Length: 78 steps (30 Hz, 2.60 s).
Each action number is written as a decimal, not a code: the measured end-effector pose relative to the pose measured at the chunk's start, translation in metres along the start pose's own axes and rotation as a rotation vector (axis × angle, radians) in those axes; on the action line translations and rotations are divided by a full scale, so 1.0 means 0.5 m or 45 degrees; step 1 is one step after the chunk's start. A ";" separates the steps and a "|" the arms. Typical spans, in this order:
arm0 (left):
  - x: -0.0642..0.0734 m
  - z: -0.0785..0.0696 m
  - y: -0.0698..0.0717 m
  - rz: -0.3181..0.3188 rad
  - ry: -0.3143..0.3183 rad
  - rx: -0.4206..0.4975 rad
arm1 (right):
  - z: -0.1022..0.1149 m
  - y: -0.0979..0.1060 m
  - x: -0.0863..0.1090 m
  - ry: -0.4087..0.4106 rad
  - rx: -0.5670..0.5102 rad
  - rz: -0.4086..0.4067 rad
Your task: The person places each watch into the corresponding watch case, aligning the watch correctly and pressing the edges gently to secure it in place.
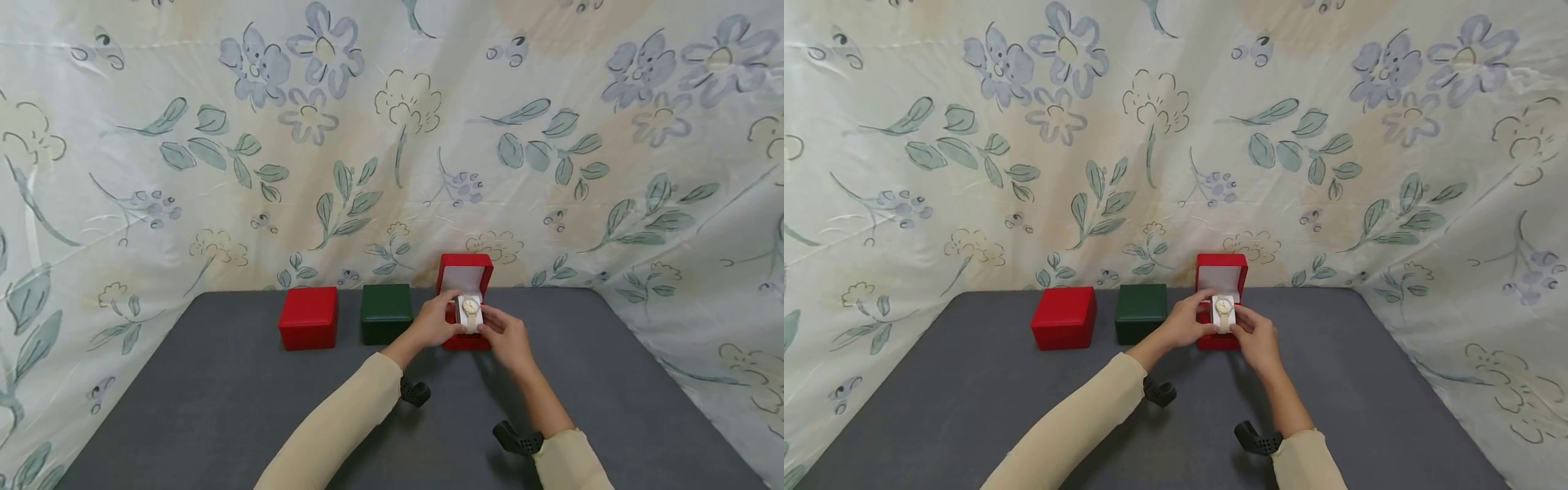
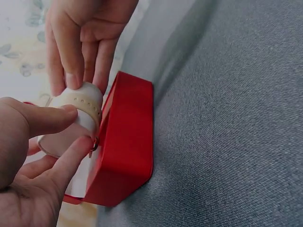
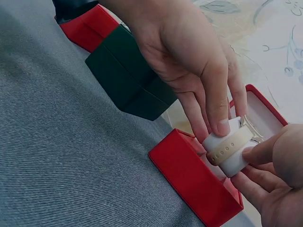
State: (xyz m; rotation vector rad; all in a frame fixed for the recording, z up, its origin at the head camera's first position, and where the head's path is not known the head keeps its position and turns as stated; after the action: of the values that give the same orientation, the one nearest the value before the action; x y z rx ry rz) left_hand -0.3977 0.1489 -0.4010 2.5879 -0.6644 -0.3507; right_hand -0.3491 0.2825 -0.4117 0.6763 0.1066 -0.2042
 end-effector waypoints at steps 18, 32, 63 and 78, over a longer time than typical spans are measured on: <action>-0.014 0.012 -0.012 -0.005 0.025 -0.132 | -0.012 0.002 -0.009 -0.028 0.192 -0.125; -0.008 0.023 -0.011 -0.042 0.105 -0.252 | -0.022 -0.016 -0.011 -0.073 0.395 -0.062; -0.059 0.000 0.125 -0.624 0.284 0.291 | -0.076 -0.052 0.001 -0.172 0.075 -0.019; -0.093 0.026 0.082 -0.590 0.409 0.499 | -0.084 -0.056 0.000 -0.182 0.045 -0.015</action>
State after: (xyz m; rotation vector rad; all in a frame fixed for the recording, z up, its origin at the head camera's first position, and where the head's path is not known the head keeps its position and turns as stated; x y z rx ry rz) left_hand -0.4583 0.1355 -0.3866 3.0653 -0.0097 0.0730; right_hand -0.3567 0.2878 -0.4614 0.6941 -0.0302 -0.2655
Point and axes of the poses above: each hand's wrist, its own x-axis away from the middle knuckle, its own y-axis out of the back of the hand, z = x × y, the point moved 9 cm from there along -x, towards the middle knuckle, and after that the axes turned 11 degrees about x, right-handed, at the moved point
